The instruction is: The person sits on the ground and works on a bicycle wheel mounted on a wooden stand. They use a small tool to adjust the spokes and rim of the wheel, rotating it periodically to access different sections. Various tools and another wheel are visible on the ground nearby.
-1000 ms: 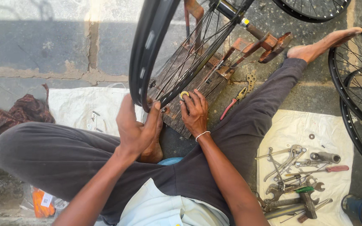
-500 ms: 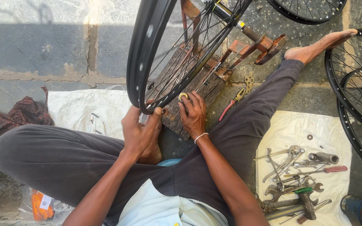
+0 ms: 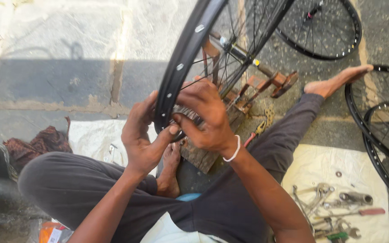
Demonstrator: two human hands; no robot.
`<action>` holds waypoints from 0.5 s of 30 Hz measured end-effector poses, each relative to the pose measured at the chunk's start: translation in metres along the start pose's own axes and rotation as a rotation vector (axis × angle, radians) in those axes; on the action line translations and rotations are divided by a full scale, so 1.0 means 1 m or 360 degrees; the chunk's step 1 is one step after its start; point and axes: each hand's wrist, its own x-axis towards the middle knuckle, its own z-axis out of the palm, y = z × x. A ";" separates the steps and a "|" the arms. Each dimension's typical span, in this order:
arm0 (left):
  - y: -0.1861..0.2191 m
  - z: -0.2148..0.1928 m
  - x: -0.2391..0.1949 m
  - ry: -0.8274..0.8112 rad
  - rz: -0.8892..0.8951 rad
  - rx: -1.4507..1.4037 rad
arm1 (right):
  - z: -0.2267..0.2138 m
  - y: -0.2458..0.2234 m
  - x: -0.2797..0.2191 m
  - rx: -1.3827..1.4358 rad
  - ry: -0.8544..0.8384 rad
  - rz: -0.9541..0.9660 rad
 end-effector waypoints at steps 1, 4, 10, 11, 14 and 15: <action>0.006 0.004 0.012 0.0001 -0.0014 -0.0182 | -0.007 -0.001 0.012 0.0183 -0.0018 0.0077; 0.023 0.014 0.040 -0.0054 -0.0164 -0.0520 | -0.020 -0.003 0.032 0.0096 -0.0041 0.0072; 0.039 0.023 0.060 0.0014 -0.0191 -0.0432 | -0.012 -0.002 0.033 0.0018 0.0251 0.0106; 0.040 0.023 0.060 0.0018 -0.0162 -0.0407 | -0.008 0.000 0.033 -0.0157 0.0315 0.0015; 0.041 0.023 0.060 0.0037 -0.0097 -0.0347 | 0.007 0.009 0.037 -0.0486 0.0508 -0.0187; 0.040 0.023 0.061 0.0053 -0.0094 -0.0343 | 0.011 0.011 0.037 -0.0467 0.0569 -0.0209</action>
